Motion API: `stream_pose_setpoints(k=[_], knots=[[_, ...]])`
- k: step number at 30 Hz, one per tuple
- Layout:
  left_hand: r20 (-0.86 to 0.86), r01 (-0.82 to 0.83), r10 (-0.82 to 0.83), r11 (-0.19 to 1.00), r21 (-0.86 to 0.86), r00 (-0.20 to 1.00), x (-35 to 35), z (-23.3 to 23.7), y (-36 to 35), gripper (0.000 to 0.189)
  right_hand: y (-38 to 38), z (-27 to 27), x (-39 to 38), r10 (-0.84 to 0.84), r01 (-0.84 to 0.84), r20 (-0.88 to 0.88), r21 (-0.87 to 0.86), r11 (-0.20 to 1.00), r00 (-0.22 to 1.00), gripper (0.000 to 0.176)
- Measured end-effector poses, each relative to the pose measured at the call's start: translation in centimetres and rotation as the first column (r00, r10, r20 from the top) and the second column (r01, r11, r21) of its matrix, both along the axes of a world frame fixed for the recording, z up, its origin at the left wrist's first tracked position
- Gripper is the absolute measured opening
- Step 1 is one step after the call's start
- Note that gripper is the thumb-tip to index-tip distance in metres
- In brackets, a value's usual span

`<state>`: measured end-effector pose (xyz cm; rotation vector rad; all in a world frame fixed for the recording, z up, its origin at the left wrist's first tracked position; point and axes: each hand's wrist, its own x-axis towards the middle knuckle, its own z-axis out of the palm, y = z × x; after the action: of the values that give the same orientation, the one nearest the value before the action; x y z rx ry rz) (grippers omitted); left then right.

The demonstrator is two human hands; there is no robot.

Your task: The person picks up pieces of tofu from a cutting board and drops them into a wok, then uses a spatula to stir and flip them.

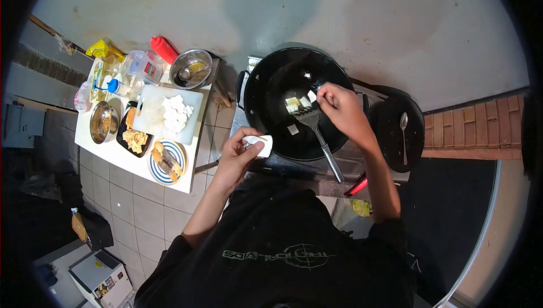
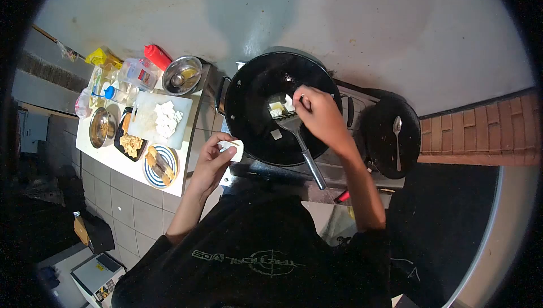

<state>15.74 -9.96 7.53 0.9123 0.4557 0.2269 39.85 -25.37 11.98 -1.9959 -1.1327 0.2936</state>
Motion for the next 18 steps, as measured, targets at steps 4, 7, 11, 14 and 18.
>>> stream_pose_setpoints(k=[4, 7, 11, 14, 18], knots=[[0.003, -0.025, 0.025, 1.0, -0.001, 1.0, -0.5, 0.5, 0.1, 0.02, 2.6, -4.0, 4.2, 0.073, -0.067, 0.017, -0.24, 0.968, 0.997, 0.008], [-0.018, -0.038, 0.038, 0.999, 0.004, 0.999, -1.1, 0.0, 0.5, 0.02, 3.9, -7.7, 5.8, 0.054, -0.012, 0.111, -0.349, 0.937, 0.992, 0.01], [-0.009, -0.053, 0.053, 0.998, -0.023, 0.999, -1.8, 0.4, 0.9, 0.02, 4.2, -6.2, 4.5, -0.075, 0.21, 0.397, -0.31, 0.927, 0.915, 0.013], [-0.01, -0.055, 0.055, 0.998, 0.015, 0.998, -2.0, -0.3, 1.4, 0.019, 3.9, 0.1, 0.5, -0.091, 0.139, 0.253, -0.181, 0.973, 0.963, 0.016], [0.002, -0.053, 0.053, 0.998, 0.017, 0.999, -1.6, 0.1, 1.9, 0.019, 3.6, 4.6, -5.2, 0.122, -0.124, -0.118, -0.012, 0.992, 0.986, 0.01]])
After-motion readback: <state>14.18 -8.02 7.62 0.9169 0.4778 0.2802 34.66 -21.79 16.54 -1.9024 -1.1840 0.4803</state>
